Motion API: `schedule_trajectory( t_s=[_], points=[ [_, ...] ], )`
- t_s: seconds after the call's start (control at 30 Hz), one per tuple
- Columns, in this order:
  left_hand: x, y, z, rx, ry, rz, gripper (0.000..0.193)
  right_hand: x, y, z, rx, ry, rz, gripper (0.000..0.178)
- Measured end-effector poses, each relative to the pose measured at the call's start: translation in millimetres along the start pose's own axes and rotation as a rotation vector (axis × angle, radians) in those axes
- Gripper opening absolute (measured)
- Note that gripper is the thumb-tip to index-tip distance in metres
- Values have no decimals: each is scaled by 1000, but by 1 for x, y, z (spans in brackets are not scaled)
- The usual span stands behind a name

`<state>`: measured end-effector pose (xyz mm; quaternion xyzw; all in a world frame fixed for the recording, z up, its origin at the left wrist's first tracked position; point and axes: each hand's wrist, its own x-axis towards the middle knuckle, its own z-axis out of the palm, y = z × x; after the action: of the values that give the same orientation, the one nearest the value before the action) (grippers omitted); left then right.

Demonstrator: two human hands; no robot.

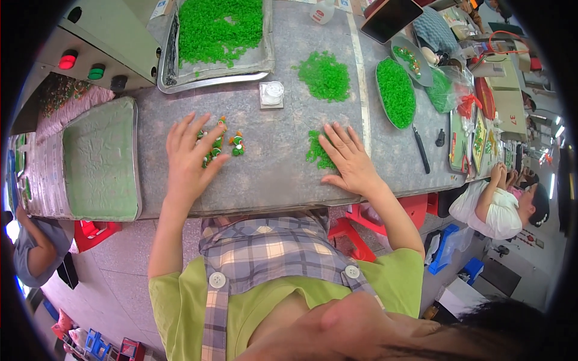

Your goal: The person assembles small figurines by dipping components into glue and attaching them together, moves a metal tray of figurines, drinks from a container, gathers additional components onto the table, and attaches more pieces to the figurines.

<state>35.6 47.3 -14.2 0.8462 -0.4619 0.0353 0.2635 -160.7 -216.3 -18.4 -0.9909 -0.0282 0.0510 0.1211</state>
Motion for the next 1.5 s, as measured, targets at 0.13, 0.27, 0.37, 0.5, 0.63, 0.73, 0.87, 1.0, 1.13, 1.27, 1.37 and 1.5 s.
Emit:
schedule_trajectory(
  t_s=[0.13, 0.27, 0.37, 0.5, 0.63, 0.73, 0.87, 1.0, 1.13, 1.27, 1.37, 1.5],
  points=[
    [5, 16, 8, 60, -119, 94, 47, 19, -6, -2, -89, -9, -66, 73],
    [4, 18, 21, 47, -146, 113, 45, 22, -9, -4, -113, -19, -155, 70],
    [3, 17, 24, 65, -132, 89, 43, 16, -5, -4, -79, -4, -182, 68],
    [6, 18, 27, 80, -102, 66, 41, 23, 4, -9, 239, 229, -102, 47],
    [8, 19, 30, 80, -76, 38, 40, 50, 3, -4, 246, 350, -2, 30],
    [10, 19, 25, 23, -79, 59, 38, 58, -1, -2, 100, 359, -111, 24],
    [10, 13, 14, -122, -36, 71, 34, 59, 2, -15, 258, 481, -18, 17],
    [10, -4, 9, -235, 117, -78, 26, 56, 8, -15, 376, 484, 207, 6],
    [15, -5, 4, -323, 182, -187, 22, 67, -4, -14, 368, 342, 191, 7],
    [19, -13, -3, -294, 220, -201, 21, 78, -11, -24, 297, 192, 98, 8],
    [27, -17, -6, -267, 227, -202, 20, 84, -13, -26, 130, 93, 70, 10],
    [40, -12, 0, -224, 122, -147, 16, 89, -18, -33, 80, 81, -12, 11]
  ],
)
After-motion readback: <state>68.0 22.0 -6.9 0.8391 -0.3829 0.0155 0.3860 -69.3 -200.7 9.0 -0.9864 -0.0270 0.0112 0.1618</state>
